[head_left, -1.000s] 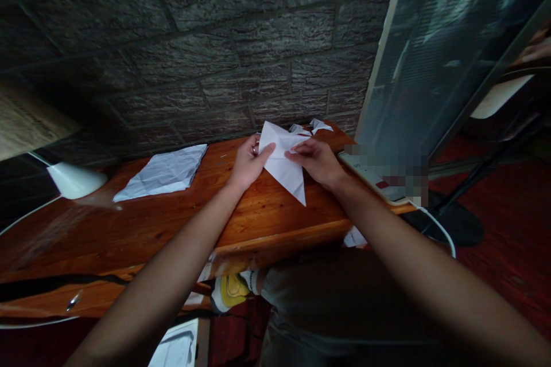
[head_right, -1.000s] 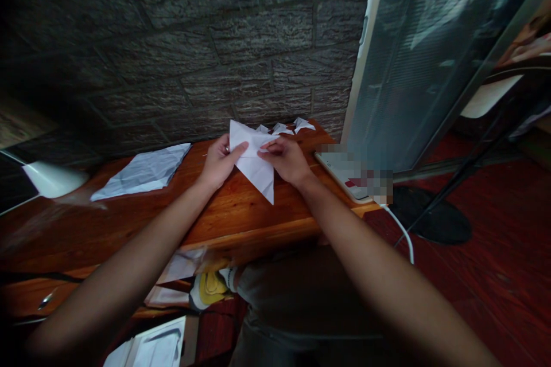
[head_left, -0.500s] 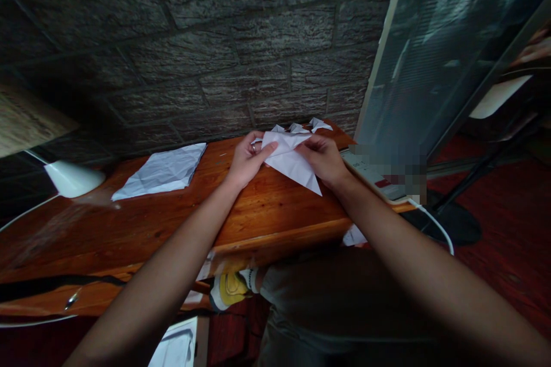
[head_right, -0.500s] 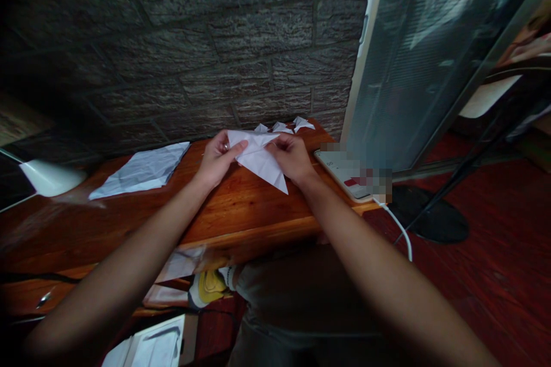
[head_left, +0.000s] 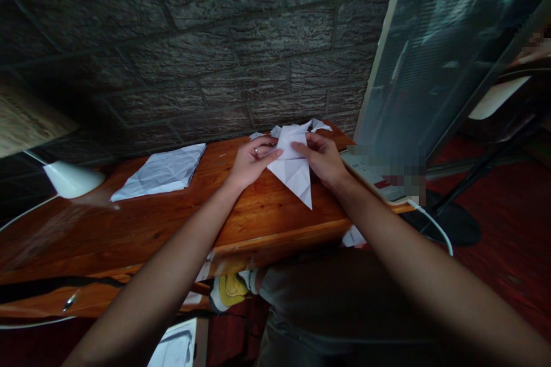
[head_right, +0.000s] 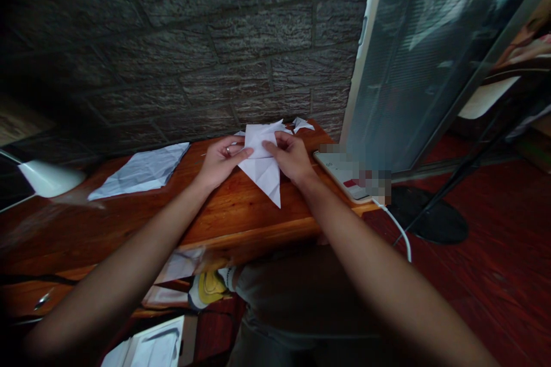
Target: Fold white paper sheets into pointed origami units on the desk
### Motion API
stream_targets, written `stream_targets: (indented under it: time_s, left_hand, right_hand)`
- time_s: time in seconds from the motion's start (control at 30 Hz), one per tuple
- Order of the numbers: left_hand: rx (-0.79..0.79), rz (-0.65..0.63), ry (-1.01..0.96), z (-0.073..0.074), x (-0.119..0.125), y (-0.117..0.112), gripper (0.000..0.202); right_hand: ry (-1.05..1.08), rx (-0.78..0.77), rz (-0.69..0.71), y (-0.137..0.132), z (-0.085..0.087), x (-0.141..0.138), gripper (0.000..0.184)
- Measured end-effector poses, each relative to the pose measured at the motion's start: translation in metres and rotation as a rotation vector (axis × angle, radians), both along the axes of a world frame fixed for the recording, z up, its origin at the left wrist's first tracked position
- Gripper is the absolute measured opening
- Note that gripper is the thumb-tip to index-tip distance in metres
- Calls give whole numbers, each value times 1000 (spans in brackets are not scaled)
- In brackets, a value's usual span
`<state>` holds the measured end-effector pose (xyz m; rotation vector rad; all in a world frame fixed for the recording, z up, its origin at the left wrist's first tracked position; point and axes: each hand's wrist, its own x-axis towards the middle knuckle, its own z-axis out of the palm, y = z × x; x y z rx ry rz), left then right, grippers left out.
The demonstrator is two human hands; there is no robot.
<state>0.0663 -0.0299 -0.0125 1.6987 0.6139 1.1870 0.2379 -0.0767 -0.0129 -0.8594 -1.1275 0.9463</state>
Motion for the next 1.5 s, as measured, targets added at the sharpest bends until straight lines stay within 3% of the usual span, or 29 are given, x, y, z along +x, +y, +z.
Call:
stream_targets:
  time_s: [0.2,0.37,0.6,0.8,0.93,1.1,1.5]
  left_hand:
    - [26,87,-3,1,-2,3,37]
    - [19,107,-56,2,-2,3,40]
    - [-2,-65,-42,7,-2,-3,42]
    - [-185,-38,-127,8,-5,2,49]
    - [-291,-39,-172,7,-5,5,58]
    - [-263,-25,-123,1,-5,7,44]
    - [-221,-34,-43,-1,-3,5,36]
  right_hand:
    - [-35,41,88,0,-2,-3,45]
    - [-144,40,174,-1,-3,-2,35]
    - [-101,14,102,-4,2,2,28]
    - [-144,-45,-56,2,-1,4,19]
    - [-157,-69,-150,8,-4,9,37]
    - [-163,-78,-85,3,1,6,51]
    - [-186,70,-11,3,-4,4,31]
